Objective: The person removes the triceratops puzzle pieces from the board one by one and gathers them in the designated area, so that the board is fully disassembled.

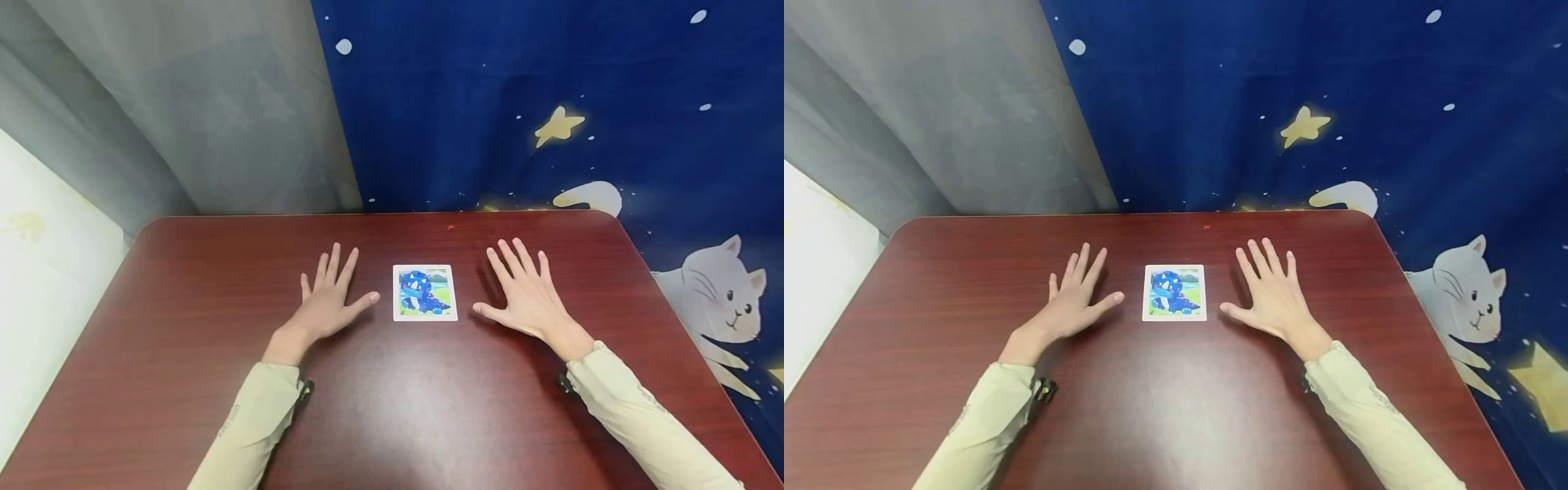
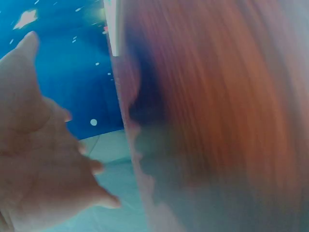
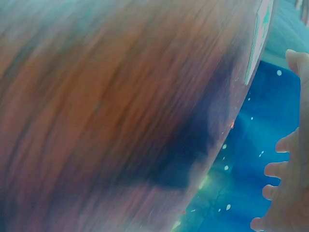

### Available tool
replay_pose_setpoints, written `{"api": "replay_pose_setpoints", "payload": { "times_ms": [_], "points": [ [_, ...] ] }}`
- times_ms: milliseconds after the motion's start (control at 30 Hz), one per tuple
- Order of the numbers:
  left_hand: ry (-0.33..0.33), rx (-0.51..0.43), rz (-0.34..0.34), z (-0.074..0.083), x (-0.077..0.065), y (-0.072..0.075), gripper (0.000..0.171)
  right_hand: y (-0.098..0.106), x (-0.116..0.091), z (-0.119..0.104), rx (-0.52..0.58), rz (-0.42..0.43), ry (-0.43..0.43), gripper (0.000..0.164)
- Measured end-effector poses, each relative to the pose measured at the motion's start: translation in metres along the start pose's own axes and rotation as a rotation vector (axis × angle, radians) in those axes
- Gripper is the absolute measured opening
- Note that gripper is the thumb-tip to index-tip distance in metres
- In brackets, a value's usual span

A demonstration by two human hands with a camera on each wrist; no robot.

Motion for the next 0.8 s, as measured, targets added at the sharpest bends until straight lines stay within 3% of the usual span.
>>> {"api": "replay_pose_setpoints", "payload": {
  "times_ms": [167,400,533,700,800],
  "points": [
    [0.053,-0.133,-0.031,0.006,0.005,-0.019,0.092,-0.003,0.004,-0.010,0.044,-0.011,0.016,0.099],
    [0.096,-0.209,0.087,0.016,0.017,-0.039,0.086,-0.004,0.011,-0.034,0.115,0.032,0.107,0.089],
    [0.109,-0.206,0.144,0.020,0.021,-0.048,0.079,-0.003,0.017,-0.047,0.148,0.038,0.141,0.082],
    [0.117,-0.166,0.238,0.021,0.021,-0.047,0.068,-0.005,0.029,-0.060,0.159,0.028,0.161,0.078],
    [0.106,-0.123,0.240,0.023,0.021,-0.048,0.067,-0.008,0.035,-0.068,0.179,0.018,0.174,0.075]
  ]
}}
Point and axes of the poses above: each hand's wrist, its own x-axis towards the middle knuckle, its own y-axis out of the back of the hand, z = x × y, the point moved 9 cm from there along x, towards the middle knuckle, and after that the axes turned 2 degrees about -z, right-handed, at the moved point
